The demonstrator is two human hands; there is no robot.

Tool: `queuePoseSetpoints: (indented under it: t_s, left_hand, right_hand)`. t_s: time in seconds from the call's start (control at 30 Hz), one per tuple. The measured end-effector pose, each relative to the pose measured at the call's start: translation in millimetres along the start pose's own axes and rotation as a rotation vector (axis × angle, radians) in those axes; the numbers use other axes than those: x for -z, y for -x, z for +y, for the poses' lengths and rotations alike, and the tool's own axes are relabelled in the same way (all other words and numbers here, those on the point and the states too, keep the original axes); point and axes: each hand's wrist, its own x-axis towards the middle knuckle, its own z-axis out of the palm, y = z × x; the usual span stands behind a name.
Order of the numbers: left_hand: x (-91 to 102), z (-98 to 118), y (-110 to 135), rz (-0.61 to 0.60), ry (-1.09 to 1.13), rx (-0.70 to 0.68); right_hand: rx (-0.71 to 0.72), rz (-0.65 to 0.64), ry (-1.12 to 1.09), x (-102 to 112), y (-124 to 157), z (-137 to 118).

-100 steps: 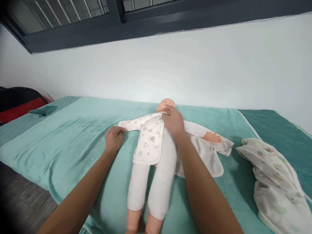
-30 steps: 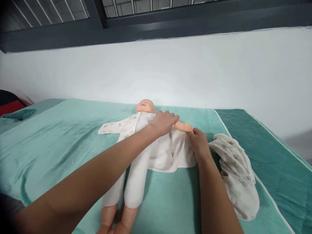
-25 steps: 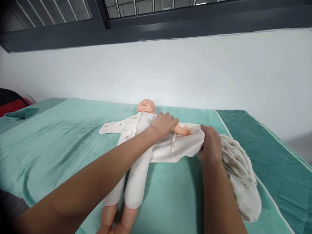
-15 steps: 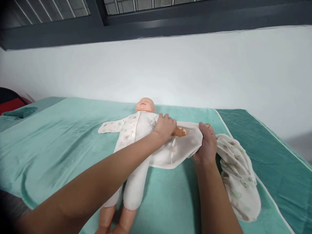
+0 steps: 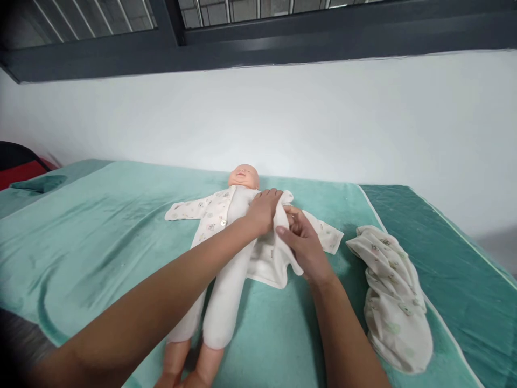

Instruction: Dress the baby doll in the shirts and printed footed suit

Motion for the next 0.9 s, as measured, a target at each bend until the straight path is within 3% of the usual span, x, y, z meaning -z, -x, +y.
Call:
queuePoseSetpoints:
  t_s: [0.1,0.2,0.33,0.4,0.47,0.57,0.7,0.8,0.9]
  left_hand:
    - [17.2,-16,10,0.005,0.357,0.012]
    - [32.6,-28,17,0.048,0.718,0.139]
    - [46.7,-37,22,-0.048,0.913,0.147]
    - [49.6,-39,24,-0.151,0.908,0.122]
    - [49.9,-39,23,-0.169,0.835,0.114]
    - [47.8,-42,20,0.014,0.624,0.105]
    - [44.7,-55,13,0.279,0.361,0.125]
    - [40.9,-68,11,0.317,0.265,0.21]
    - [35.5,-79,10,0.35,0.392,0.293]
  right_hand:
    - [0.04,-0.105,0.062,-6,2,4]
    - [0.076,-0.166,0.169,-11,4,7]
    - [0.081,-0.171,0.252,-16,6,11]
    - [0.091,-0.201,0.294,-18,5,15]
    - [0.094,-0.265,0.349,-19,5,18]
    - [0.07,-0.331,0.495,-23,7,17]
    - [0.102,-0.319,0.751,-33,17,6]
    - [0.137,-0.331,0.88,-39,23,0]
    - [0.212,-0.318,0.963,-43,24,3]
